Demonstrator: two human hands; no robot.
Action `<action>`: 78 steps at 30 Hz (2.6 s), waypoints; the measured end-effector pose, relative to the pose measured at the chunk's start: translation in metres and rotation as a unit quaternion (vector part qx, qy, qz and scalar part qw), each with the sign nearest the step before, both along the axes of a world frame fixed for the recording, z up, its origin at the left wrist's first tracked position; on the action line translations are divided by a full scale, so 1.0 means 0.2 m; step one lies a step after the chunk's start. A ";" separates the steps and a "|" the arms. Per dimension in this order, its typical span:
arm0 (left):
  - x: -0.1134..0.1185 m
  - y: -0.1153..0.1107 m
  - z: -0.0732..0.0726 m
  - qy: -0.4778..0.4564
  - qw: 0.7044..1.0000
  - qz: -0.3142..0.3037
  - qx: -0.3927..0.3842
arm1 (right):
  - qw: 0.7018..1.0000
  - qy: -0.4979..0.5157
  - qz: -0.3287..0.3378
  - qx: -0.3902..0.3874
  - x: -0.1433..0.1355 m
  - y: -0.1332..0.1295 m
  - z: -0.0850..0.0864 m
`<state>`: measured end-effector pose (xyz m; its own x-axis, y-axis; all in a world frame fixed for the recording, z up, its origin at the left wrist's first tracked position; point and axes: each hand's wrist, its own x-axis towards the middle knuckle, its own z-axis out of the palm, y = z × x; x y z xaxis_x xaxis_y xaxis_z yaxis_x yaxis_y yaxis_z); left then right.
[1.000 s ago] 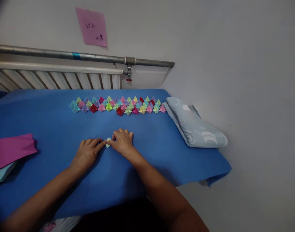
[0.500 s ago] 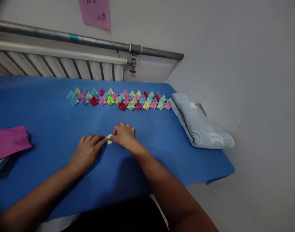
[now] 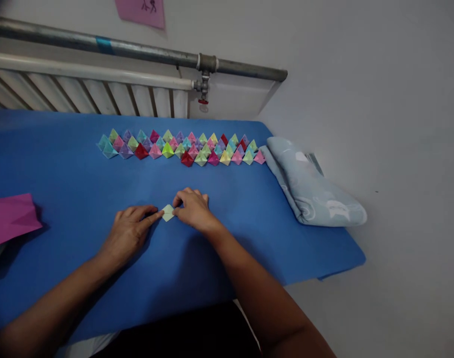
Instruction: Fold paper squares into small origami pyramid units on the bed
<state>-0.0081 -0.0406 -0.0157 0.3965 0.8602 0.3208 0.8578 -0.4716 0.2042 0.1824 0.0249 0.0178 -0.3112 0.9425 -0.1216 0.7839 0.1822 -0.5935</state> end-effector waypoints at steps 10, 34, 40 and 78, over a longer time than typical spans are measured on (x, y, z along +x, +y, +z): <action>0.07 0.30 0.16 -0.074 0.973 -0.023 -0.218 | 1.000 0.023 -0.002 0.006 0.01 0.01 0.01; 0.04 0.28 0.16 -0.466 0.800 0.044 -0.375 | 0.913 0.383 -0.022 -0.138 0.02 0.03 0.01; 0.07 0.27 0.19 -0.554 0.744 0.071 -0.367 | 0.855 0.479 -0.089 -0.177 -0.07 -0.01 -0.01; 0.06 0.24 0.24 -0.617 0.687 0.104 -0.370 | 0.910 0.390 -0.040 -0.133 -0.02 -0.03 0.03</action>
<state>0.0039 0.0070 0.0333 0.0587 0.9656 -0.2532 -0.1494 0.2593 0.9542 0.1780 0.0180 0.0234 -0.3320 0.9355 -0.1204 0.1100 -0.0884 -0.9900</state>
